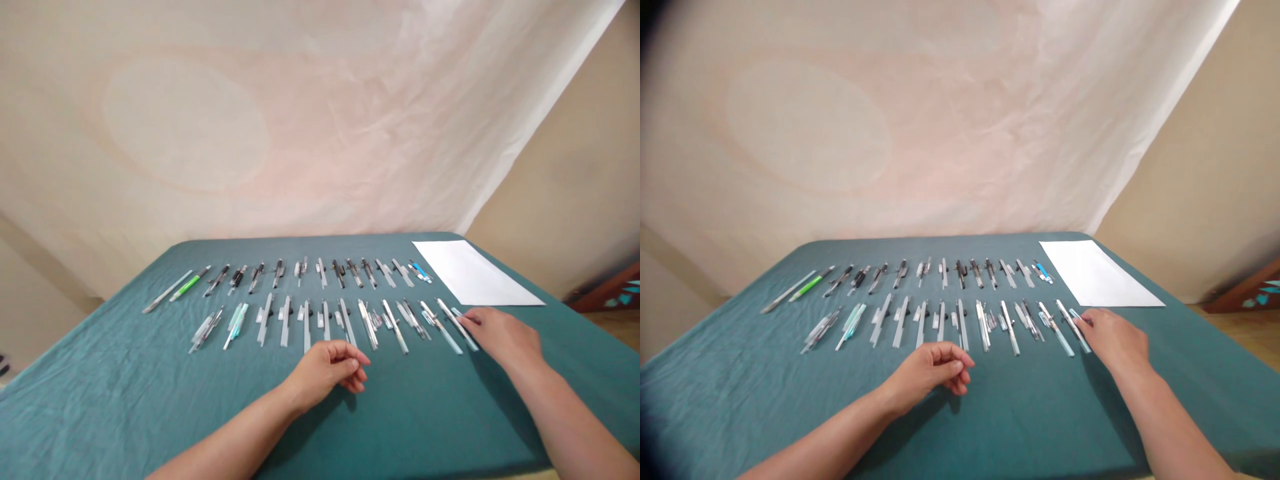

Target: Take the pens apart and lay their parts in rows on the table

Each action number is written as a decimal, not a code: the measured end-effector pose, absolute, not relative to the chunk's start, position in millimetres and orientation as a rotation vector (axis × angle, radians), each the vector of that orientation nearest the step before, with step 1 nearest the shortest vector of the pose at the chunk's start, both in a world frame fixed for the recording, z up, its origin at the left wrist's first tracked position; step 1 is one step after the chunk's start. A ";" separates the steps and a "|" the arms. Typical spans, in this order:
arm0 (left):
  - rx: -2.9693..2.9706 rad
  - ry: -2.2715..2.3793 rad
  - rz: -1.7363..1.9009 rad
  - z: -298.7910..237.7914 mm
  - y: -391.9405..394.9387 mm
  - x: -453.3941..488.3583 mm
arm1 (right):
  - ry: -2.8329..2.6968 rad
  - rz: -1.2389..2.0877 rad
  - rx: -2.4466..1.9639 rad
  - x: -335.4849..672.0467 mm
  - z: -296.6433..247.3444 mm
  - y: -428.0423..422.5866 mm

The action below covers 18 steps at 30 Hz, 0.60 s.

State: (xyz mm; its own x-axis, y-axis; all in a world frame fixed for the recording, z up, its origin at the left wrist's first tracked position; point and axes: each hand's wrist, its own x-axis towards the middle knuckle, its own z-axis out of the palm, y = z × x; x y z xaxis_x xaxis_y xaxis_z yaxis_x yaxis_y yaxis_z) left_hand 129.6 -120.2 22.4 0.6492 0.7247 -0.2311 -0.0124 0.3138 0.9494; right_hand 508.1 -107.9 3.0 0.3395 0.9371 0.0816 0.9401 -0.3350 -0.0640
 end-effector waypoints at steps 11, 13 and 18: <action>1.200 0.760 0.465 20.5 -122.3 131.6 | -1.640 -0.018 -2.498 511.6 -8.8 -104.5; 1.238 0.783 0.463 24.5 -125.3 130.7 | -1.582 0.011 -2.527 516.8 -13.3 -103.1; 1.788 1.034 0.662 72.6 -122.2 93.8 | -1.495 -0.051 -2.466 540.7 -32.8 -99.4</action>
State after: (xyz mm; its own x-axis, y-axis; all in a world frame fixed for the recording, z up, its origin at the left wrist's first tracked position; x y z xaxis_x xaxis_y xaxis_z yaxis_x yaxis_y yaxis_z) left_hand 93.8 -122.2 72.6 0.4992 0.8665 -0.0007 0.3623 -0.2080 0.9086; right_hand 540.7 -99.4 -32.8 0.4708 0.8673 0.1619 0.8763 -0.4384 -0.1997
